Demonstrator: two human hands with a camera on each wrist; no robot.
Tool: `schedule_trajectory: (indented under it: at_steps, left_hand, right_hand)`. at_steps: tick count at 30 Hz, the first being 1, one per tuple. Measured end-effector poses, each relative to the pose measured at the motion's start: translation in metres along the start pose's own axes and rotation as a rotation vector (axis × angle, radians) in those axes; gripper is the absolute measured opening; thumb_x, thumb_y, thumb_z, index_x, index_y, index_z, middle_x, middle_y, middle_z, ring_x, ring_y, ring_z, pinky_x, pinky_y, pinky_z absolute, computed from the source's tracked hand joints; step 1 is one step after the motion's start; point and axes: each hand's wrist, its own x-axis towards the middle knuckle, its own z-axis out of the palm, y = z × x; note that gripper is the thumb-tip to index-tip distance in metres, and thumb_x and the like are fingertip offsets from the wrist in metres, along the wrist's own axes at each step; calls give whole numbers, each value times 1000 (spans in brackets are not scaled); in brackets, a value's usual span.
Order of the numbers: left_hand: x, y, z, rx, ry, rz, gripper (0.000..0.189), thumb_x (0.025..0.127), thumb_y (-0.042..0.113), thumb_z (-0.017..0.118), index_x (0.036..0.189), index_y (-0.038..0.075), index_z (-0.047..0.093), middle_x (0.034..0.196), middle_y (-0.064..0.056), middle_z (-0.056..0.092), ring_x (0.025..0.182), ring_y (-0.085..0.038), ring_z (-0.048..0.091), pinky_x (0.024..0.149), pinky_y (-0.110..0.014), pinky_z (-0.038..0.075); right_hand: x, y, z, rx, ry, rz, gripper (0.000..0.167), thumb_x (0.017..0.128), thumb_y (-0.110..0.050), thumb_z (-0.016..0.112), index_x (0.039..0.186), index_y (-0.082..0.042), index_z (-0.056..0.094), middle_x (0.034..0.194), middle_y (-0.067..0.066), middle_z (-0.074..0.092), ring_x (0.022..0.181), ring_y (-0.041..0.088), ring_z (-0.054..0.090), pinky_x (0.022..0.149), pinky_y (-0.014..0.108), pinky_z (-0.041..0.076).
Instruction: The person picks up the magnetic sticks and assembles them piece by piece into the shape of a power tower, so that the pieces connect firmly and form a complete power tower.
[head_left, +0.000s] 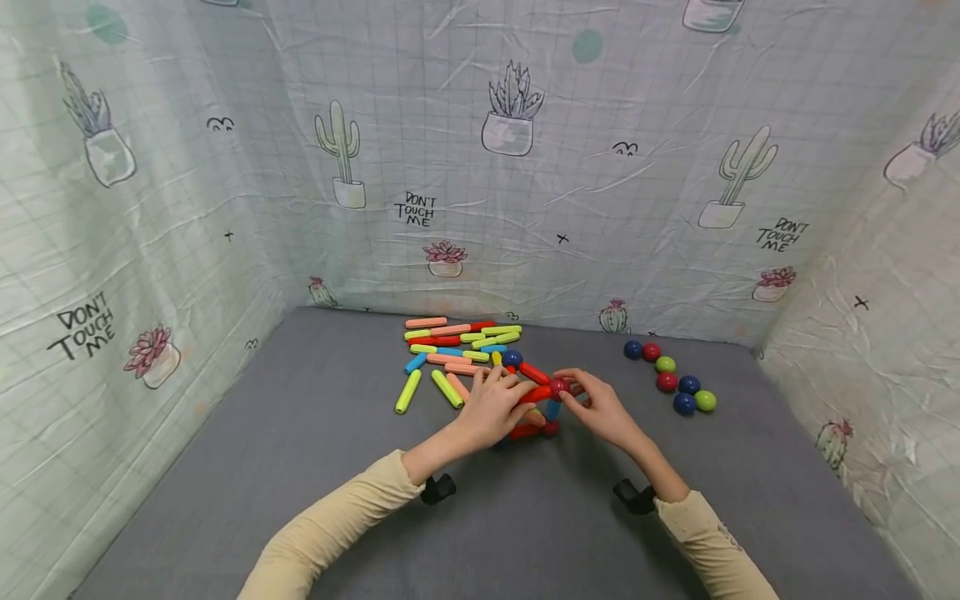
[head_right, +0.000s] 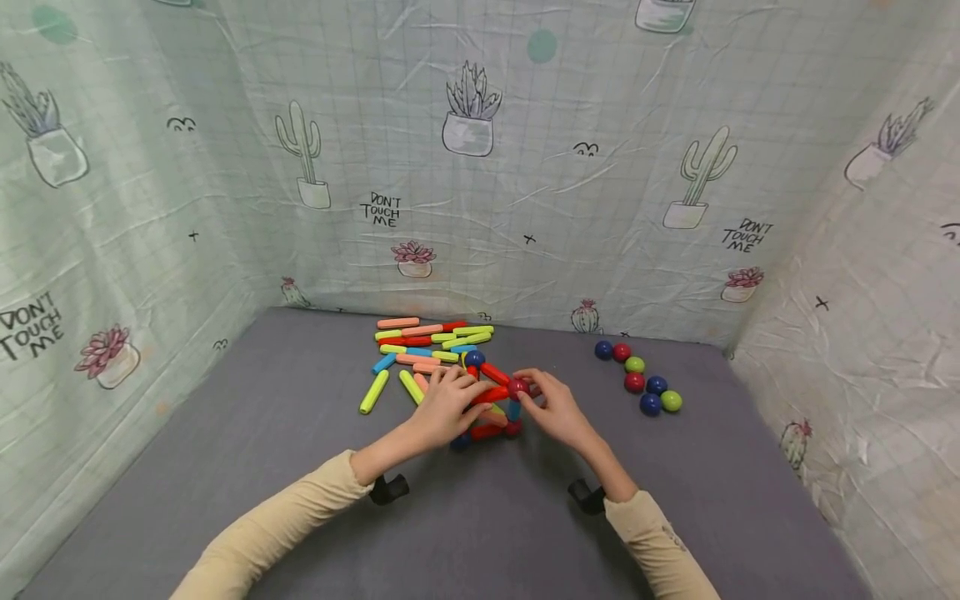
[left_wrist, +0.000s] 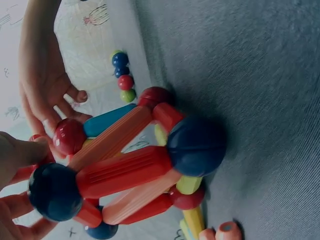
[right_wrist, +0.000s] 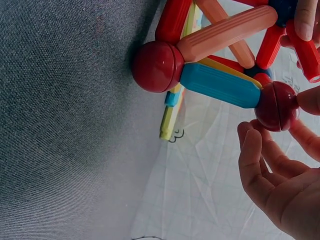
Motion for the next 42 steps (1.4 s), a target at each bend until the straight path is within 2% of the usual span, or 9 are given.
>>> schedule_trajectory:
  at_steps: [11,16,19,22,26,28,29,32,42]
  left_hand:
    - [3,4,7,181,-18,-21,22,83,33,61,99,19,66,86,2,63,82,-16,45,76,-41,34]
    - [-1,1,8,130,11,-24,31,81,33,63,109,19,63,94,0,59,86,-17,44,76,-41,33]
    - [-11,-3,6,-100,83,-135,42,83,30,62,120,12,55,102,-6,55,89,-19,47,77,-37,37]
    - [-23,-8,0,-497,96,-398,39,90,25,51,123,3,48,105,-15,53,84,-23,53,70,-29,43]
    - [-40,-16,-5,-1040,-70,-918,36,95,23,34,122,1,38,112,-23,51,86,-31,59,65,-31,49]
    - [-47,-20,-5,-1218,-190,-1109,41,95,25,30,125,-2,34,120,-26,49,97,-35,59,71,-39,51]
    - [-49,-21,-3,-1282,-238,-1164,43,94,25,29,127,-3,32,122,-27,47,100,-36,58,74,-44,51]
    - [-55,-25,0,-1415,-289,-1206,47,94,23,28,129,-8,29,126,-32,43,110,-41,52,81,-52,47]
    - [-46,-47,6,-1502,-164,-1178,45,95,15,24,132,-10,27,132,-34,36,121,-45,39,92,-54,39]
  right_hand:
    - [-3,-2,0,14,-14,-2,34,87,-14,57,120,-8,51,110,12,59,84,20,58,60,22,48]
    - [-5,-2,0,33,-30,-3,37,86,-15,58,120,-5,49,109,14,59,84,22,58,62,25,49]
    - [-8,2,0,84,-105,24,41,86,-11,57,125,-3,45,108,18,58,88,27,59,67,32,50]
    - [-14,11,2,145,-242,87,47,87,-6,52,130,3,36,112,24,55,97,35,57,75,39,50]
    - [-18,21,7,243,-397,182,53,86,-3,47,132,13,26,124,34,43,111,44,48,83,43,48]
    - [-18,23,9,285,-424,220,53,84,-3,46,131,14,28,127,35,40,112,45,47,83,44,48]
    - [-18,23,10,289,-431,228,52,84,-4,47,130,14,31,126,35,41,110,44,49,81,43,49]
    - [-17,24,11,289,-445,247,46,82,-5,48,124,13,39,120,33,47,100,37,56,77,41,50]
    - [-26,13,17,361,-568,200,42,88,-5,44,125,14,38,122,33,45,103,38,56,75,36,52]
